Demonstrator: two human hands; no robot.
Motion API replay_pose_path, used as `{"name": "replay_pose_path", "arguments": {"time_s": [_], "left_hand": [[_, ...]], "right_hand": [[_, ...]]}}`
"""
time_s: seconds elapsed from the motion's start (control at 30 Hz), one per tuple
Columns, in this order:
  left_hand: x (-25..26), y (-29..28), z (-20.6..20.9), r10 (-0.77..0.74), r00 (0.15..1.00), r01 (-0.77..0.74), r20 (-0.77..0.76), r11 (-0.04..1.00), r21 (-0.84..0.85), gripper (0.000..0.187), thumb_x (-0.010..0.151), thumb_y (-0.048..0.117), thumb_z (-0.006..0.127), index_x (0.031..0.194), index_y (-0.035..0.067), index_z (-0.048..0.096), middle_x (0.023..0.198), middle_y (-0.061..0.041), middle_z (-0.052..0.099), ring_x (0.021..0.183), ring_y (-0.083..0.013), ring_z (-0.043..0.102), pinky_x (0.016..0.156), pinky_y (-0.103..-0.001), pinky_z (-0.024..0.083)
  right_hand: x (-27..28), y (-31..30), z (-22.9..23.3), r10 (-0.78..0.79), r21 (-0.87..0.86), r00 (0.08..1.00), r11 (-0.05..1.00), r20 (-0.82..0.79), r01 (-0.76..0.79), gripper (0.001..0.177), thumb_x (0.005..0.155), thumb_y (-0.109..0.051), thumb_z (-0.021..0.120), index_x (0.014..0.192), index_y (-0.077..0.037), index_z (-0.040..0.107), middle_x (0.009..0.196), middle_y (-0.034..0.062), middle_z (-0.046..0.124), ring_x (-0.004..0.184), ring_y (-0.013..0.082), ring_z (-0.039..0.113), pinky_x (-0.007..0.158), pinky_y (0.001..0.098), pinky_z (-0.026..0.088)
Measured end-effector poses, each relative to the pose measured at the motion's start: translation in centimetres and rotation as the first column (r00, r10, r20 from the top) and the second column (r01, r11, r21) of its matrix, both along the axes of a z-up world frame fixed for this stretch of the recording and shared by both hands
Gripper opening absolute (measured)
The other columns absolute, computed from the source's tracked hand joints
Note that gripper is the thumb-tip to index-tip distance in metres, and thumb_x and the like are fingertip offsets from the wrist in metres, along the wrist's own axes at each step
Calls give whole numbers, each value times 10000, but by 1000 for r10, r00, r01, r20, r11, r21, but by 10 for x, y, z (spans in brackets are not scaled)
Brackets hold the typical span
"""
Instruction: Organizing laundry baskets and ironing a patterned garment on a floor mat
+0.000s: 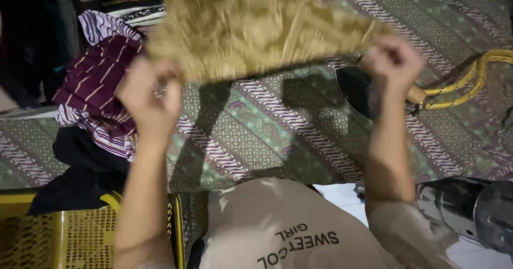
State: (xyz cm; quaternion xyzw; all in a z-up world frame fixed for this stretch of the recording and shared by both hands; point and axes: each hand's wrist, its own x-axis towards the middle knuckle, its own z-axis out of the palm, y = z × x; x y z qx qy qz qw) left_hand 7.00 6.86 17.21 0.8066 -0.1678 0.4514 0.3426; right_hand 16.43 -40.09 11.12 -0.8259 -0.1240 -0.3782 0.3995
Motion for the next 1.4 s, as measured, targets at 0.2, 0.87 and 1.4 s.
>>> {"name": "replay_pose_path", "arguments": {"time_s": [0.2, 0.87, 1.4], "left_hand": [[-75, -1, -151, -155, 738, 55, -657, 984, -170, 257, 756, -37, 753, 965, 112, 761, 832, -189, 706, 802, -443, 687, 755, -501, 525], [-106, -7, -223, 124, 584, -322, -802, 943, -89, 415, 926, 313, 808, 1256, 125, 639, 941, -122, 675, 969, -378, 660, 915, -439, 385], [-116, -30, -286, 550, 612, -489, -568, 828, 275, 356, 966, 448, 741, 1186, 186, 643, 1019, 2, 736, 1044, -269, 601, 978, -578, 266]], "right_hand": [[-104, 4, -123, 115, 277, 837, 960, -535, 46, 87, 860, -72, 796, 919, -130, 819, 579, 10, 595, 484, 82, 425, 510, 267, 393], [-129, 6, -187, -458, -427, 668, 876, -587, 226, 251, 927, -481, 787, 865, -246, 729, 706, -5, 677, 811, 295, 663, 878, 462, 499], [-134, 21, -183, -594, -737, 797, 586, -109, 337, 438, 1053, -610, 555, 889, -204, 542, 759, 10, 487, 843, 230, 565, 823, 423, 366]]}}
